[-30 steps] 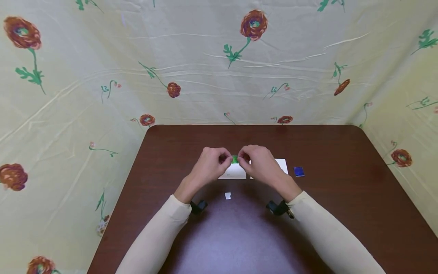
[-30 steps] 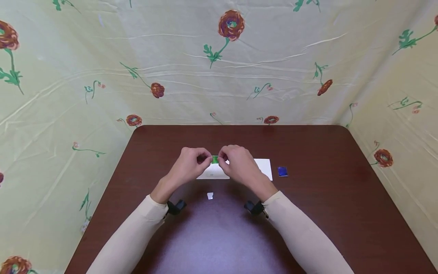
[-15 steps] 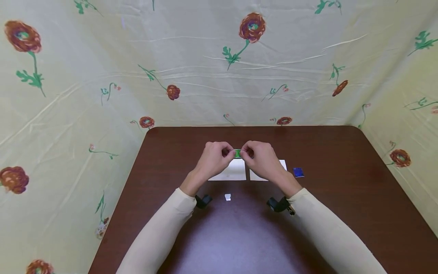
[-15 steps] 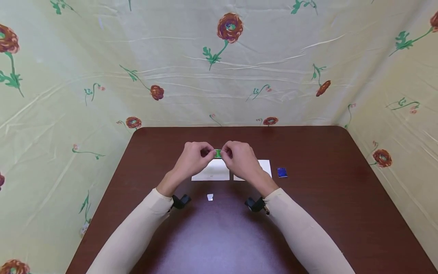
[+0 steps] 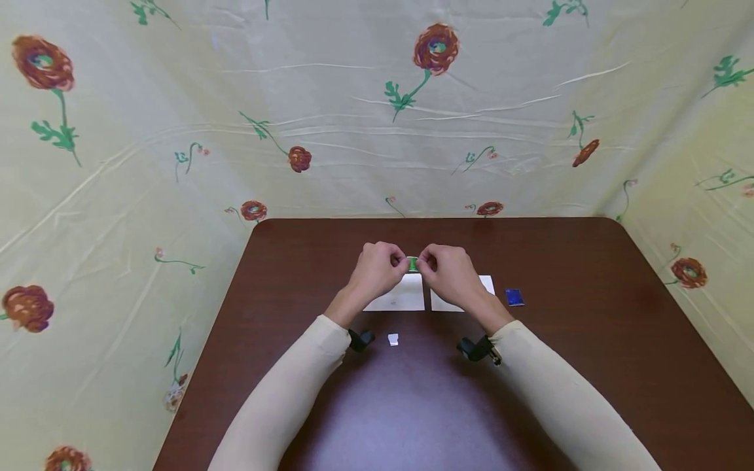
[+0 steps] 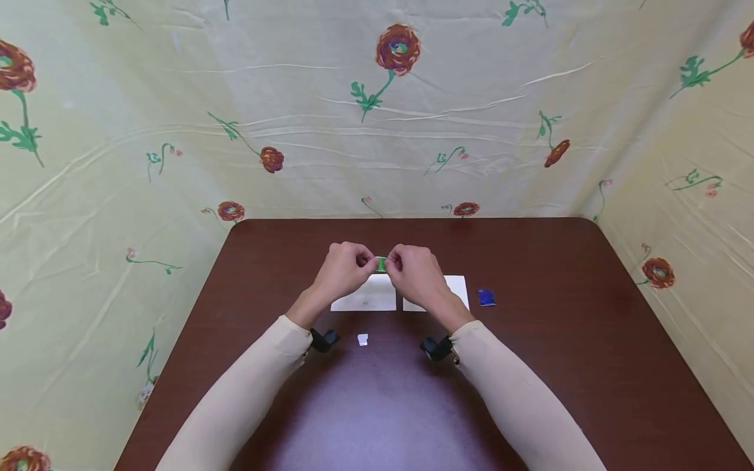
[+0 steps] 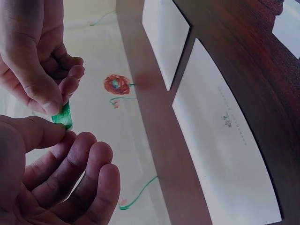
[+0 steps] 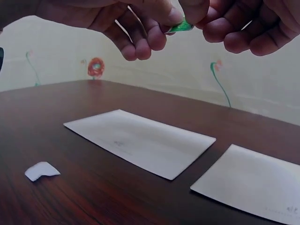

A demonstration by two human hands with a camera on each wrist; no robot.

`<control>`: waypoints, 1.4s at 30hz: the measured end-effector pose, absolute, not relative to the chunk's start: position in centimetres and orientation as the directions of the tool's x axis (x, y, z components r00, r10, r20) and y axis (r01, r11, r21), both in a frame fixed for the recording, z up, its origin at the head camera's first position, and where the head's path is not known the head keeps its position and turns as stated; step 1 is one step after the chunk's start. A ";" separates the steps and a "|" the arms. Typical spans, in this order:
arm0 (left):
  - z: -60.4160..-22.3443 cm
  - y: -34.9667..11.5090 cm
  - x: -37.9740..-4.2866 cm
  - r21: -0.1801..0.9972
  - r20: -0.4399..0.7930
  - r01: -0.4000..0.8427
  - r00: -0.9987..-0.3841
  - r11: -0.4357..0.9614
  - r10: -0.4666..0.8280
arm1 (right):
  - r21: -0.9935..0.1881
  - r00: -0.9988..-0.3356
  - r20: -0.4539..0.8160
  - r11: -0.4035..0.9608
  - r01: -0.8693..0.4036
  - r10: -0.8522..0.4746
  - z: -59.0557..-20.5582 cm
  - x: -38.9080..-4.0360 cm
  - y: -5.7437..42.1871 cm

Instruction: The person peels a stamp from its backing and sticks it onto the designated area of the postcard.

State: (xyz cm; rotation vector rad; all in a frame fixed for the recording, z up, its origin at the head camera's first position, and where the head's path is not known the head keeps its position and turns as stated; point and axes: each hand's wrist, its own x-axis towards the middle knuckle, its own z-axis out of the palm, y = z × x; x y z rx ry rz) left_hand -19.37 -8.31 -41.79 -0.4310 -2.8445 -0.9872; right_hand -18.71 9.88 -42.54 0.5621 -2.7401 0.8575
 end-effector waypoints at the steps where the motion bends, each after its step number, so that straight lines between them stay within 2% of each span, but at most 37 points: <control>1: -41.9 -8.2 -19.5 0.590 0.177 0.290 -0.957 0.754 0.230 | -0.499 -0.906 0.306 0.762 -0.413 -0.291 -42.7 -18.9 9.9; 10: -44.1 -7.6 -20.7 0.555 0.107 0.260 -0.964 0.790 0.242 | -0.501 -0.947 0.179 0.804 -0.320 -0.266 -44.6 -19.9 9.9; 15: -45.0 -7.4 -21.1 0.557 0.044 0.209 -0.974 0.803 0.223 | -0.510 -0.958 0.135 0.811 -0.287 -0.254 -45.4 -20.2 9.9; 21: -45.9 -7.2 -21.5 0.526 0.025 0.211 -0.972 0.824 0.233 | -0.505 -0.965 0.082 0.824 -0.256 -0.249 -46.4 -20.7 9.9; 42: -47.5 -6.7 -22.3 0.459 -0.046 0.169 -0.976 0.872 0.213 | -0.457 -0.964 0.043 0.853 -0.251 -0.261 -48.3 -21.8 9.8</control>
